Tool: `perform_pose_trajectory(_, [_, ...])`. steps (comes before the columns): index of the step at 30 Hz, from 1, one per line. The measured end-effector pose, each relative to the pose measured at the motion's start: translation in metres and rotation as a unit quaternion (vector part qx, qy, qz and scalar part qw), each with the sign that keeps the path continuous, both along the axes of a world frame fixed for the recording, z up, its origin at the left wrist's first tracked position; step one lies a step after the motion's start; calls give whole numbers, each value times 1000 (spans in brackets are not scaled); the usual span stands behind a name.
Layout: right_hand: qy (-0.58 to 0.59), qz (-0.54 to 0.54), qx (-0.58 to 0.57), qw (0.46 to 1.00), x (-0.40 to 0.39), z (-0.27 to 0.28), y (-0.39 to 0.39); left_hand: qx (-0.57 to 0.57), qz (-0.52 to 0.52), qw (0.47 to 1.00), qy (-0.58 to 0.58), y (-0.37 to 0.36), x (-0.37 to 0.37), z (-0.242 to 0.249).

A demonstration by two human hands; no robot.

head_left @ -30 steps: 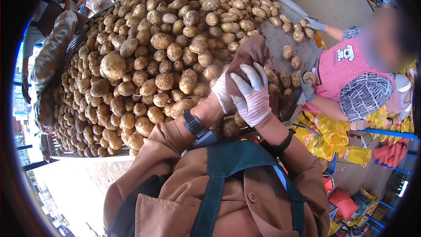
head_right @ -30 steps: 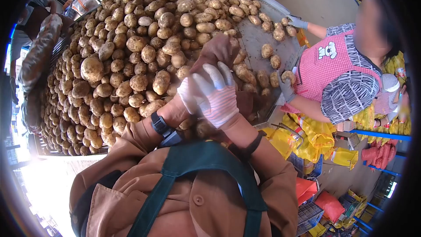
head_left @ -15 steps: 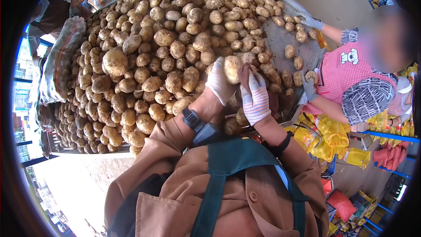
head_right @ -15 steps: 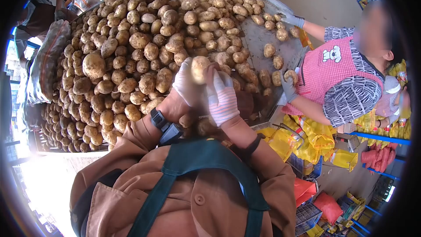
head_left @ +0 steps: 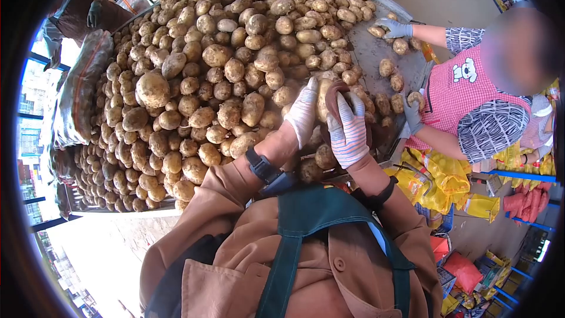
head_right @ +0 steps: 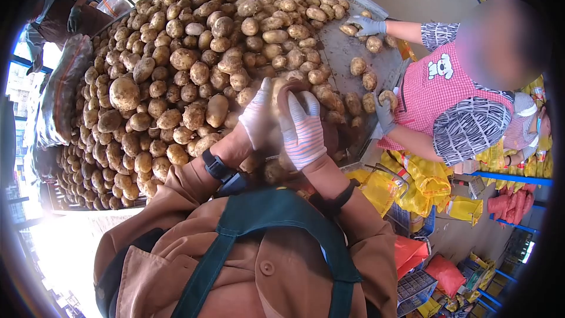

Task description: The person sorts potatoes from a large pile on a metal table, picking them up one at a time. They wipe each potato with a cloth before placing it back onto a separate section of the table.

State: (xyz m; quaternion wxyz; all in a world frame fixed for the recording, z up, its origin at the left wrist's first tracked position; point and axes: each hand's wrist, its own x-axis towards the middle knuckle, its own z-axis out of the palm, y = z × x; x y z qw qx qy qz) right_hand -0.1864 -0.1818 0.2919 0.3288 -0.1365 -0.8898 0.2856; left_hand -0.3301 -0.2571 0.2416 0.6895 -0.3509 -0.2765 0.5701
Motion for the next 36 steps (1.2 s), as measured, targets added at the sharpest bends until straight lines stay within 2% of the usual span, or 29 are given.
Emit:
perform_pose_trajectory(1, [-18,12,-1,1000,1,2,4,-22,31,977,211,0,5,-3])
perform_pose_trajectory(2, [-37,25,-4,999,1,6,6,-42,59,909,411,-2,10,-2])
perform_pose_trajectory(3, [-44,35,51,997,0,17,8,-46,73,861,501,-4,11,-1])
perform_pose_trajectory(4, [-16,55,0,998,-3,15,12,-54,83,805,585,-5,12,2])
perform_pose_trajectory(6, [40,94,-103,989,-10,8,22,-46,79,819,566,-8,14,26])
perform_pose_trajectory(7, [35,101,-178,978,-13,5,25,-66,60,810,580,-5,13,19])
perform_pose_trajectory(10, [-2,112,-254,961,-19,7,36,-84,34,784,614,-5,14,16])
perform_pose_trajectory(13, [4,83,-432,898,-23,1,45,-63,34,791,608,-10,17,18])
perform_pose_trajectory(15, [-8,49,-547,836,-25,1,52,-1,44,924,380,-12,17,11])
perform_pose_trajectory(16, [-41,37,-417,907,-23,4,50,25,31,964,262,-14,17,7])
perform_pose_trajectory(17, [-73,25,-277,958,-21,11,45,-12,35,928,370,-12,19,22])
perform_pose_trajectory(18, [-102,15,-129,986,-19,19,40,-49,40,878,474,-10,19,32])
perform_pose_trajectory(19, [-24,57,-49,997,-18,24,29,-56,58,853,516,-9,20,35])
perform_pose_trajectory(20, [-68,27,-29,997,-14,26,19,-64,77,825,556,-9,21,36])
perform_pose_trajectory(22, [-67,84,52,993,-4,20,12,-80,111,761,634,-10,20,40])
perform_pose_trajectory(23, [-79,126,78,986,3,17,8,-129,78,831,535,-12,20,49])
perform_pose_trajectory(24, [-90,168,105,976,8,16,6,-79,47,955,283,-15,13,47])
perform_pose_trajectory(25, [-97,170,112,974,9,17,7,-22,12,1000,9,-18,1,43])
perform_pose_trajectory(27, [-117,143,84,979,17,0,15,-1,-3,995,-98,-20,-4,42])
perform_pose_trajectory(28, [-127,129,70,981,19,-7,19,-39,17,996,75,-19,0,43])
perform_pose_trajectory(29, [-147,137,29,979,20,-2,21,-76,35,966,245,-17,4,44])
perform_pose_trajectory(30, [-140,130,11,981,22,-3,24,-111,50,905,408,-14,7,45])
perform_pose_trajectory(31, [-133,123,-6,983,23,-3,27,-19,111,961,252,-10,7,25])
perform_pose_trajectory(34, [-135,79,-43,987,26,-9,37,-156,110,878,440,-9,10,29])
perform_pose_trajectory(36, [-134,9,-71,988,23,-13,44,-113,103,878,454,-12,5,17])
